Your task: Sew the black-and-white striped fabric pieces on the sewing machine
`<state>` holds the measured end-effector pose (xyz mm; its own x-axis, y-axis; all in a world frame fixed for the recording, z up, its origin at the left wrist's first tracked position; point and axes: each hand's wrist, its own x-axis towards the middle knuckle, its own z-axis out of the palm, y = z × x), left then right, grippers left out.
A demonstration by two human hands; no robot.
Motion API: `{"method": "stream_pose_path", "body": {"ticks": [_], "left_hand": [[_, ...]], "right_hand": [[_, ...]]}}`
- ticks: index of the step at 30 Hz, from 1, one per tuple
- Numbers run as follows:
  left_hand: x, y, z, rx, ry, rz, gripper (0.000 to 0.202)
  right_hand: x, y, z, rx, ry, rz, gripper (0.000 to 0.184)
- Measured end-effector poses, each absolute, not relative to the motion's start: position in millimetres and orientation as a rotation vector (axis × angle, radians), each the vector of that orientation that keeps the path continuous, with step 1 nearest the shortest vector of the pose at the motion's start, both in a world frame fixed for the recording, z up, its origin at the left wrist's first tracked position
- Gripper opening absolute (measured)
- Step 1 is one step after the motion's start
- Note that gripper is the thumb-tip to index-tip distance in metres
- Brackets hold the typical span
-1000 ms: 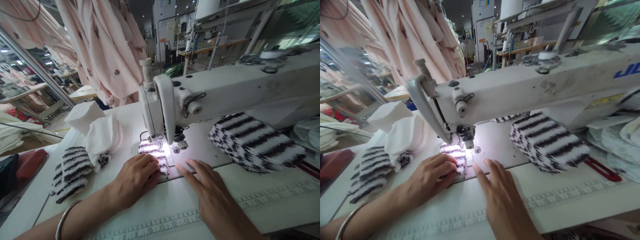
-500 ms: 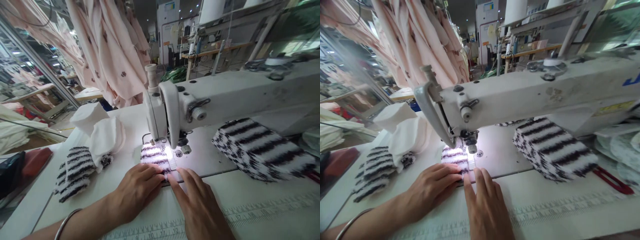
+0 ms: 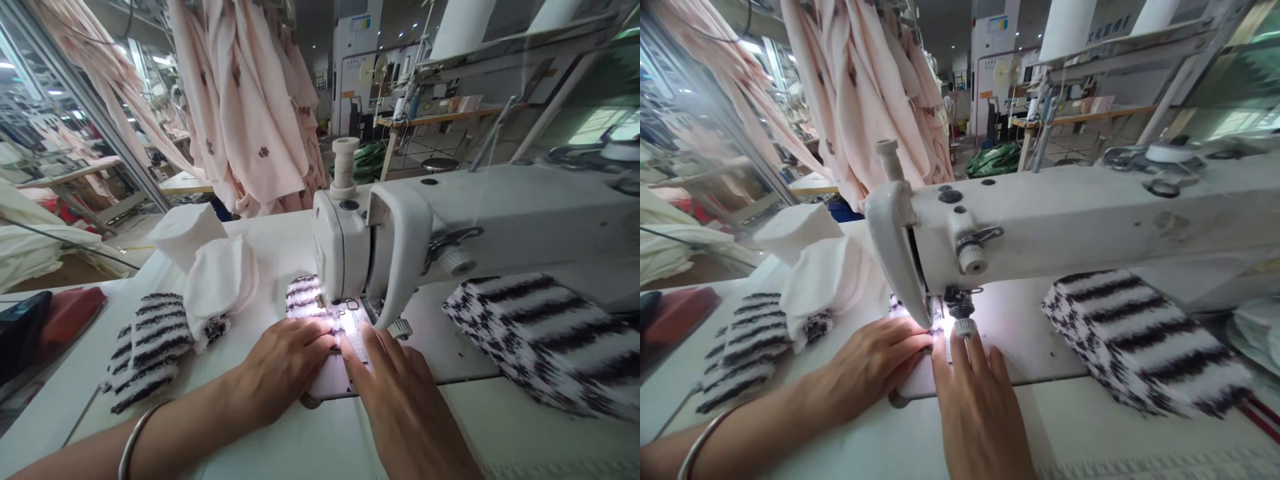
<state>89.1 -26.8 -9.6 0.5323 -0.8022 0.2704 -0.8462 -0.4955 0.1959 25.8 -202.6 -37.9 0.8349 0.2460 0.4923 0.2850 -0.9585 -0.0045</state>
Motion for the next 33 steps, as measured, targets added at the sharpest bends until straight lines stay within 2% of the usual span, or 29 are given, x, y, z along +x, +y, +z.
{"method": "stream_pose_path", "body": {"ticks": [11,20,23,25,28,30,33], "left_hand": [[113,-19,-17,2.532,-1.4,0.415,0.017],[105,-36,-3,2.918,-1.192,0.123,0.013],[116,-41,-6,2.963,-1.082,0.126,0.019],[115,-38,-5,2.979,-1.042,0.131,0.021],[84,-23,-2,2.885,-0.973,0.087,0.017],[51,-11,0,2.597,-0.848,0.053,0.015],[4,4,1,2.204,-0.563,0.127,0.022]], "right_hand": [[16,-206,-46,-2.959,-0.437,-0.655,0.06],[5,-216,-60,-2.96,-0.474,-0.707,0.054],[5,-212,-57,-2.918,-0.437,-0.811,0.054],[2,-205,-54,-2.845,-0.418,-0.865,0.045],[-7,-189,-52,-2.678,-0.443,-0.802,0.02],[-14,-174,-50,-2.582,-0.417,-0.745,0.018],[-20,-149,-37,-2.421,-0.332,-0.769,0.015]]}}
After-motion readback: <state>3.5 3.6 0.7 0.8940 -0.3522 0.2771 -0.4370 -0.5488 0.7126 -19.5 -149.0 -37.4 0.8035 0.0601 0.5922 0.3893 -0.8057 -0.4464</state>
